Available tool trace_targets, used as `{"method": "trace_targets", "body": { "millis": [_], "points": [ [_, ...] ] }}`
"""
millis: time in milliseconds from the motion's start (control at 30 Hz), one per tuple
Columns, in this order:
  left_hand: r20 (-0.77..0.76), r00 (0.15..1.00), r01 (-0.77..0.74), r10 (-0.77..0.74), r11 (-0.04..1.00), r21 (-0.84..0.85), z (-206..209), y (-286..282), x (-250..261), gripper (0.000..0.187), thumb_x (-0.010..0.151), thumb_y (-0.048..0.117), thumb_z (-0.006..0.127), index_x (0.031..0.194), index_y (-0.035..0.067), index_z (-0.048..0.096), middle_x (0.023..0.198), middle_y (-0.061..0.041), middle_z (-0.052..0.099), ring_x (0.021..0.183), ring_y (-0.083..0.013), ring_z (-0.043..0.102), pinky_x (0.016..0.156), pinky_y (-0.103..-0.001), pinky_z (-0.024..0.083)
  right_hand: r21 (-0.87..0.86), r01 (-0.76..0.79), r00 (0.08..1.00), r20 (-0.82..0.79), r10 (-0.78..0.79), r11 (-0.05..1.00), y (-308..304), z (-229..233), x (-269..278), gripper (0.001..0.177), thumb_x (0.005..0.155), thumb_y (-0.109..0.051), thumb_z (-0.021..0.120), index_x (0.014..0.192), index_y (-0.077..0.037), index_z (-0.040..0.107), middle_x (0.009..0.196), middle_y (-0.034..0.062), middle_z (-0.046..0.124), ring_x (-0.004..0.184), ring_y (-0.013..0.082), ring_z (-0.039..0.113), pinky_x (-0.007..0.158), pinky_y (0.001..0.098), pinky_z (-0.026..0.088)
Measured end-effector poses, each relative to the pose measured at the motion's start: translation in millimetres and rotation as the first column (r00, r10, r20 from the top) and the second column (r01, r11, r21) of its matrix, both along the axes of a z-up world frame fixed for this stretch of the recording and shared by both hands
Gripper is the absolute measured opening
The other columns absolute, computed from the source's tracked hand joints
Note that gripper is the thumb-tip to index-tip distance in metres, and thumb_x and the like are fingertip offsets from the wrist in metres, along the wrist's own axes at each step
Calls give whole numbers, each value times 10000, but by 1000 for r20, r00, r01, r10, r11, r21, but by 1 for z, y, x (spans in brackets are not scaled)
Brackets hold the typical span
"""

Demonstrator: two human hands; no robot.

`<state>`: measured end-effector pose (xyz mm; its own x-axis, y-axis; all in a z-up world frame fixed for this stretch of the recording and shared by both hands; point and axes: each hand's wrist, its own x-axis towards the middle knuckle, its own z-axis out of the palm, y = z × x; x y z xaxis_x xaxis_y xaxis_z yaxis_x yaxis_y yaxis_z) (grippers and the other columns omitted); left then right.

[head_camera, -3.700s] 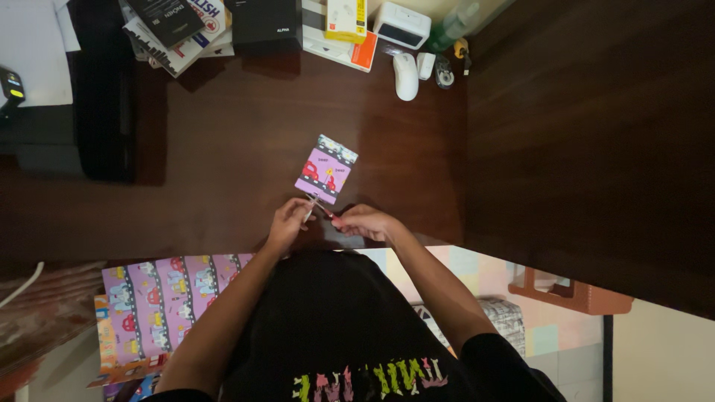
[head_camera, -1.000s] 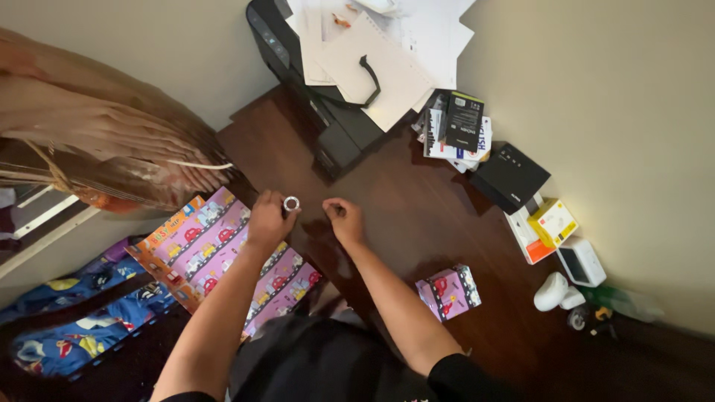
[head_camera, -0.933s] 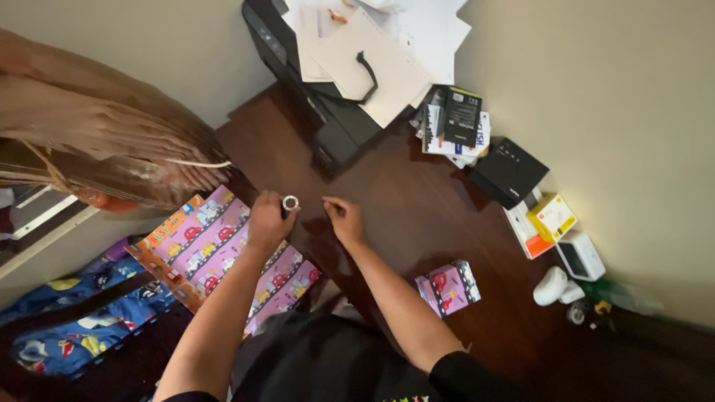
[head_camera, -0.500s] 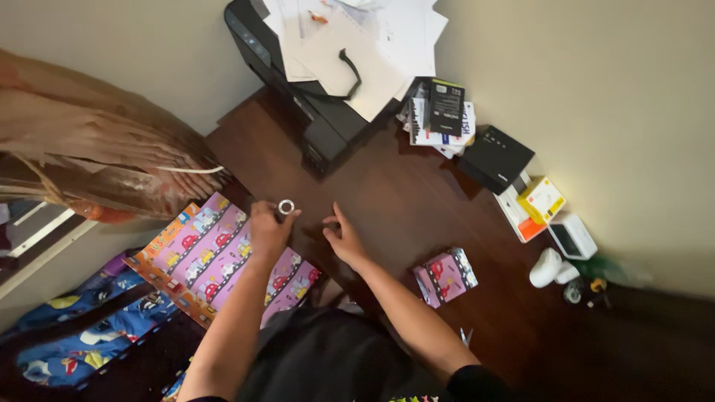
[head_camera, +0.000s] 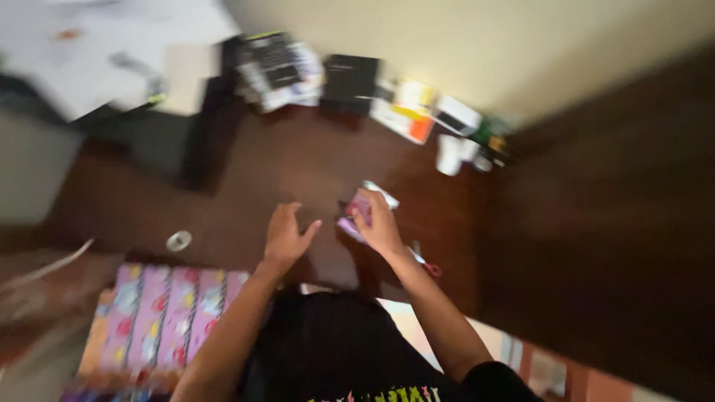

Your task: The person wraps two small boxes using patterned wrapping paper. They cut the paper with scissors, fold the paper around each box, and secure the folds with clear tape. The wrapped boxes are placed on the table after completion.

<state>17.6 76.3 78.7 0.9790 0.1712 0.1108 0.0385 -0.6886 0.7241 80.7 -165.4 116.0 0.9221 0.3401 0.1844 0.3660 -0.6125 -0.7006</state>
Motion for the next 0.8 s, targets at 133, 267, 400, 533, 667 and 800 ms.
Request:
{"method": "trace_targets", "body": {
  "millis": [133,267,400,533,667,800],
  "points": [
    [-4,983,185,-185,979,83,-36,-65,47,615,920,459,761,1186,-79,626,1160,-292,621,1074,-463,601,911,-508,485,-259,232,909,-287,-303,938,-49,6,-6,671,872,-266,805,1384,13,474,1282,235,596,1155,367,629,986,448,526],
    [-416,890,36,-187,938,-344,-66,-104,73,504,984,479,673,1081,-14,722,1010,-191,754,915,-294,719,824,-412,559,259,232,905,-410,-110,938,-48,-22,-37,886,852,-258,808,1516,-6,277,1353,211,581,1226,295,598,1025,441,506],
    [-464,865,-132,-191,805,-579,-53,-137,84,587,828,433,825,1123,-15,588,973,-127,694,861,-238,695,726,-429,595,370,362,822,-560,-105,856,-92,-40,-52,996,851,-306,798,1644,-82,240,1380,174,642,1200,244,651,984,404,555],
    [-211,946,107,-247,850,-516,-16,-203,99,781,719,446,877,1252,52,464,1030,-146,695,909,-270,720,774,-424,614,481,465,782,-617,-90,744,-162,-58,-54,1018,812,-209,826,1621,-96,219,1461,217,528,1164,247,648,949,399,564],
    [-65,947,294,-316,928,-227,21,-276,124,857,781,440,799,1493,177,402,1118,-250,680,1010,-435,699,890,-515,553,322,581,748,-572,-335,748,-216,-81,-70,893,860,-190,822,1580,-77,305,1576,148,445,1201,210,654,960,371,564],
    [-166,887,418,-431,902,-110,34,-350,140,991,808,525,789,1613,281,264,1207,-312,580,998,-493,665,905,-549,533,317,727,616,-694,-373,609,-239,-93,-87,883,827,-199,806,1567,-91,337,1515,142,527,1098,235,703,939,364,578]
  ]
}}
